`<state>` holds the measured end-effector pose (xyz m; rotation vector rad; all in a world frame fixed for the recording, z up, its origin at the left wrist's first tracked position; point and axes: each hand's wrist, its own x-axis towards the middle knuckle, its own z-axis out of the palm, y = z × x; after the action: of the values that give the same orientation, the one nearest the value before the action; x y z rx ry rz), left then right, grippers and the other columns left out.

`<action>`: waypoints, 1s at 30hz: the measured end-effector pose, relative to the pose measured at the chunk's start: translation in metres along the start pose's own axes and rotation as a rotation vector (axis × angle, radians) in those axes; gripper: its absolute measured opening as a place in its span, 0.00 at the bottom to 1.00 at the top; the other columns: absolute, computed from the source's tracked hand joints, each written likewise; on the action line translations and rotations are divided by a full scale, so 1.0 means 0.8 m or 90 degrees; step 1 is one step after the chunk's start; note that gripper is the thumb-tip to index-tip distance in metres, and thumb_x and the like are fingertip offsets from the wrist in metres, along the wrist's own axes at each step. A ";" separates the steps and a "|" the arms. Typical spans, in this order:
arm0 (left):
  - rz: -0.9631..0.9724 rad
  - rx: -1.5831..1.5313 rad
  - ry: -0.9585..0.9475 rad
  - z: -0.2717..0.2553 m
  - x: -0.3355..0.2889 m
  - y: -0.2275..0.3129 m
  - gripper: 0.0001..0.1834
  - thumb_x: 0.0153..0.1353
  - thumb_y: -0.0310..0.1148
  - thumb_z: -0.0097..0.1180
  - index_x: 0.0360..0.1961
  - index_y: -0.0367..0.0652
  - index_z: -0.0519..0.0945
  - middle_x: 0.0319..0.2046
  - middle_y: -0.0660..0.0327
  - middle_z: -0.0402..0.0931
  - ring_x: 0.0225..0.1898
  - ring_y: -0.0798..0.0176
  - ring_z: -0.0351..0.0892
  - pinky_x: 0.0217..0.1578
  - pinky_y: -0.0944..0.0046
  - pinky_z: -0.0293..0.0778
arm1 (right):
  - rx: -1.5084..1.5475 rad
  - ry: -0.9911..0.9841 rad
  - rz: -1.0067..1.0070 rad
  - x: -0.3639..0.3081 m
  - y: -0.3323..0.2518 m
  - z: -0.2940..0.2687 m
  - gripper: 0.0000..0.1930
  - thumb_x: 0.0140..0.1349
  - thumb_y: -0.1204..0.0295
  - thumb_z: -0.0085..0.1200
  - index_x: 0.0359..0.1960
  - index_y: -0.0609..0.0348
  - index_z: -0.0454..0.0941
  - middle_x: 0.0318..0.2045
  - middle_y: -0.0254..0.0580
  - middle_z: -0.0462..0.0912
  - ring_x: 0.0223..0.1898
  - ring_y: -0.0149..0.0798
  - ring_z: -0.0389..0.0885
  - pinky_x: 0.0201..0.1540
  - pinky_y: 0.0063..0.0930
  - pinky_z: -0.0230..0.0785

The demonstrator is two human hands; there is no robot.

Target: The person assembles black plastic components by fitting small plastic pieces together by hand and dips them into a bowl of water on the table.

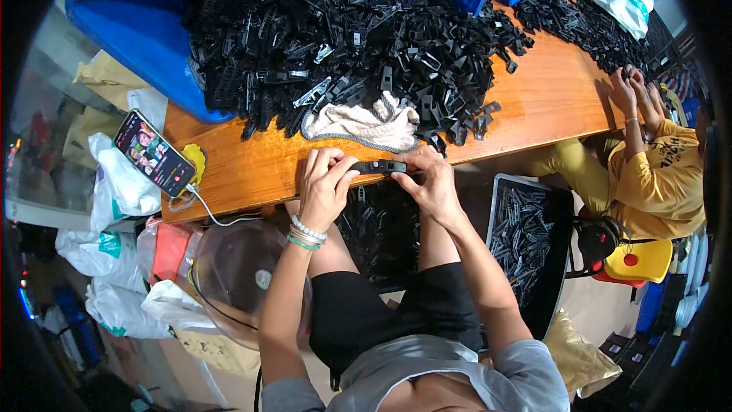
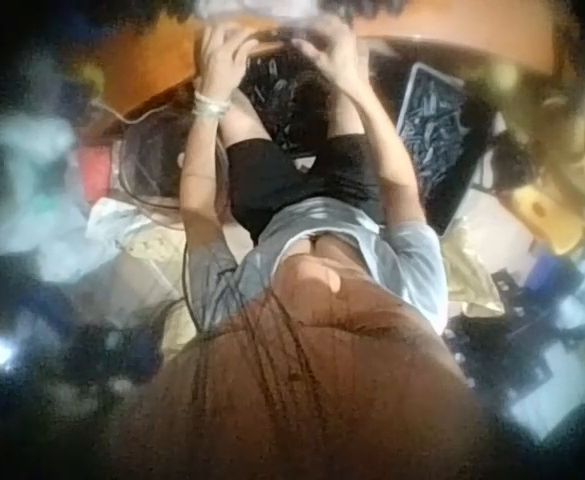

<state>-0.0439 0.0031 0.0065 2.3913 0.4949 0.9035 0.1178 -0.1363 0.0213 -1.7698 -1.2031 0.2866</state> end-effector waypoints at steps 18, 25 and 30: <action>0.058 -0.004 -0.031 0.001 0.007 -0.001 0.12 0.52 0.25 0.61 0.40 0.35 0.80 0.37 0.56 0.75 0.40 0.52 0.73 0.42 0.57 0.70 | -0.118 0.005 -0.069 -0.004 -0.013 0.010 0.14 0.46 0.74 0.67 0.37 0.60 0.84 0.33 0.39 0.77 0.38 0.41 0.75 0.44 0.32 0.67; 0.069 -0.028 0.032 0.017 0.047 0.003 0.12 0.52 0.27 0.62 0.39 0.35 0.81 0.41 0.54 0.75 0.46 0.52 0.73 0.50 0.56 0.69 | 0.092 -0.144 0.102 -0.072 -0.011 0.003 0.15 0.53 0.82 0.57 0.45 0.64 0.80 0.40 0.48 0.77 0.38 0.46 0.78 0.44 0.34 0.72; 0.093 0.165 -0.115 0.014 0.073 0.002 0.06 0.54 0.25 0.58 0.34 0.38 0.77 0.36 0.52 0.73 0.45 0.50 0.71 0.49 0.54 0.67 | -0.065 0.154 -0.081 -0.046 -0.001 -0.005 0.13 0.54 0.82 0.56 0.42 0.64 0.81 0.41 0.48 0.78 0.43 0.47 0.77 0.47 0.34 0.69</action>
<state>0.0057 0.0270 0.0293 2.7447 0.3909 0.7095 0.1018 -0.1684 0.0130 -1.7490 -1.1648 -0.0623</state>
